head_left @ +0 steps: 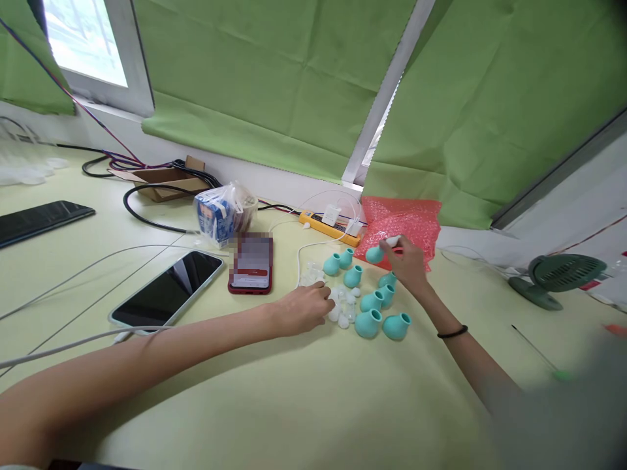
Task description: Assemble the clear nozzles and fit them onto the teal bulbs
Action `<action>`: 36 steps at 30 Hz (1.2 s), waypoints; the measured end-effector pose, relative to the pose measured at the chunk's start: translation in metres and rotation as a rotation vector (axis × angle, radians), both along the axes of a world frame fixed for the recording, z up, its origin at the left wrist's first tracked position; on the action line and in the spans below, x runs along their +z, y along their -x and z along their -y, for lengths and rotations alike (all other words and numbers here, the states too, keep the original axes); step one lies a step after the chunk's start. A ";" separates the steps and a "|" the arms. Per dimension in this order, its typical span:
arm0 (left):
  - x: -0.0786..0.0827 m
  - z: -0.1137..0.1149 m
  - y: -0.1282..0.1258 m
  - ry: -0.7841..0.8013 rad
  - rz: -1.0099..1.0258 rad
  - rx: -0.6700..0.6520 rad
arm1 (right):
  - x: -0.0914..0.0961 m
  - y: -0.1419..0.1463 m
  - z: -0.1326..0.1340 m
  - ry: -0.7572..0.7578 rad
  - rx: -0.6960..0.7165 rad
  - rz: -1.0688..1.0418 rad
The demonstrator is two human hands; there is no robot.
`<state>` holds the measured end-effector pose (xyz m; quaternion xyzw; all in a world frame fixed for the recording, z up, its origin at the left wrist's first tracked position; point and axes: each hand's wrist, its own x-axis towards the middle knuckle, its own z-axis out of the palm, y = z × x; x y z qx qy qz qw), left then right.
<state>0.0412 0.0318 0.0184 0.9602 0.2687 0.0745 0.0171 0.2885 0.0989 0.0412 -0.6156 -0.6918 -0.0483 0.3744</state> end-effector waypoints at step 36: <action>0.017 -0.015 0.004 1.193 0.642 0.024 | -0.053 0.099 0.160 0.531 0.646 -0.377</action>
